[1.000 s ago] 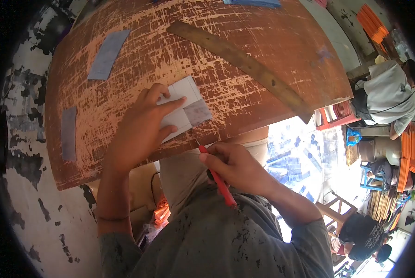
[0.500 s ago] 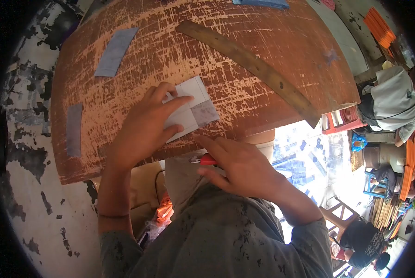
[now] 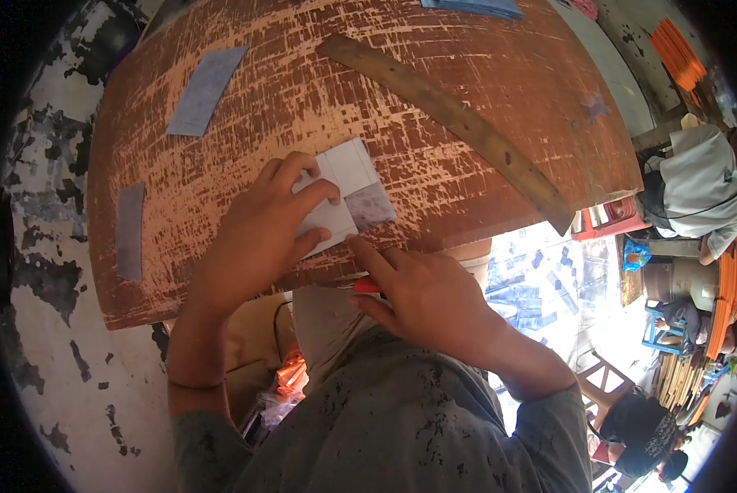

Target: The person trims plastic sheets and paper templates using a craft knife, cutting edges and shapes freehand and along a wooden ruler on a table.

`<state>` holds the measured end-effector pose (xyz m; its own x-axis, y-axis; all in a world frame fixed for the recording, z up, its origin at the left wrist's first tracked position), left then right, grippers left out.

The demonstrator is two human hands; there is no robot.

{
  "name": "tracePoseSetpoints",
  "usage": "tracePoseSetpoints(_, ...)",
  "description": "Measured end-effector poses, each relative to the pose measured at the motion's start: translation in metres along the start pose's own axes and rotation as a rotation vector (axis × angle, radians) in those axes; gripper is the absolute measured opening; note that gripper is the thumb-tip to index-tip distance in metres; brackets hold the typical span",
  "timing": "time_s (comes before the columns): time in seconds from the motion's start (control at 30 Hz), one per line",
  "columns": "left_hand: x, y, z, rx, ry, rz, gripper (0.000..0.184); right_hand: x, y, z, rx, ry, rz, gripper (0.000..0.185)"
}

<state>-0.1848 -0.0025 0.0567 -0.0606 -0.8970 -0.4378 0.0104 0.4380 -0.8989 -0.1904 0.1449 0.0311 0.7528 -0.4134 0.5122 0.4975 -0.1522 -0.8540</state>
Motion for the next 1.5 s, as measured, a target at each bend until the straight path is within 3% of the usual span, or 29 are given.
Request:
tracePoseSetpoints(0.17, 0.008, -0.005, 0.003, -0.052, 0.067, -0.021, 0.035, 0.002, -0.002, -0.003, -0.007, 0.008, 0.007, 0.064)
tracePoseSetpoints(0.37, 0.018, -0.017, 0.005, 0.001, 0.147, 0.045, 0.047, 0.004, -0.003, -0.005, -0.02, 0.01, 0.013, 0.063)
tracePoseSetpoints(0.53, 0.03, -0.006, -0.001, 0.272, 0.072, 0.069, 0.055, 0.006, -0.002, -0.008, -0.015, 0.016, 0.015, 0.063)
tracePoseSetpoints(0.73, 0.036, -0.009, 0.004, 0.322, 0.201, 0.093, 0.06, 0.006, -0.003, -0.009, 0.011, 0.07, 0.072, 0.061)
tracePoseSetpoints(0.97, 0.043, -0.011, 0.001, 0.403, 0.155, 0.113, 0.062, 0.007, -0.002, -0.01, 0.022, 0.097, 0.06, 0.065)
tracePoseSetpoints(1.07, 0.06, -0.003, 0.002, 0.454, -0.004, 0.265, 0.058, 0.005, -0.001, -0.009, 0.032, 0.165, 0.054, 0.069)
tracePoseSetpoints(1.13, 0.04, -0.013, 0.009, 0.267, 0.381, 0.084, 0.055, 0.007, -0.002, -0.01, 0.063, 0.173, 0.03, 0.07)
tracePoseSetpoints(1.2, 0.046, -0.008, 0.015, 0.203, 0.396, 0.094, 0.054, 0.01, -0.006, -0.009, 0.095, 0.184, 0.008, 0.07)
tracePoseSetpoints(1.3, 0.045, -0.011, 0.013, 0.169, 0.405, 0.117, 0.052, 0.004, 0.001, 0.001, 0.231, 0.255, -0.191, 0.063)
tracePoseSetpoints(1.37, 0.042, -0.015, 0.012, 0.203, 0.396, 0.132, 0.051, 0.016, 0.014, 0.004, 0.324, 0.19, -0.636, 0.055)
tracePoseSetpoints(1.4, 0.04, -0.016, 0.012, 0.212, 0.403, 0.122, 0.05, 0.015, 0.018, 0.003, 0.324, 0.191, -0.636, 0.055)
tracePoseSetpoints(1.47, 0.038, -0.015, 0.012, 0.22, 0.411, 0.113, 0.049, 0.017, 0.054, 0.013, 0.57, 0.435, -0.973, 0.05)
tracePoseSetpoints(1.5, 0.039, -0.016, 0.013, 0.2, 0.416, 0.108, 0.048, 0.019, 0.058, 0.012, 0.549, 0.519, -1.046, 0.046)
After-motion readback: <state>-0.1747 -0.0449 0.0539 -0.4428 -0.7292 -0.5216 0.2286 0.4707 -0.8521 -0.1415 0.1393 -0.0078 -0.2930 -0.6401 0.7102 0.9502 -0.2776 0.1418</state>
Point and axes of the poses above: each hand's wrist, its own z-axis away from the middle knuckle, its own y-axis out of the palm, x = y × z, the point moved 10 cm from there along -z, towards the middle knuckle, and after that the axes turned 2 degrees about -x, right-handed, at the moved point
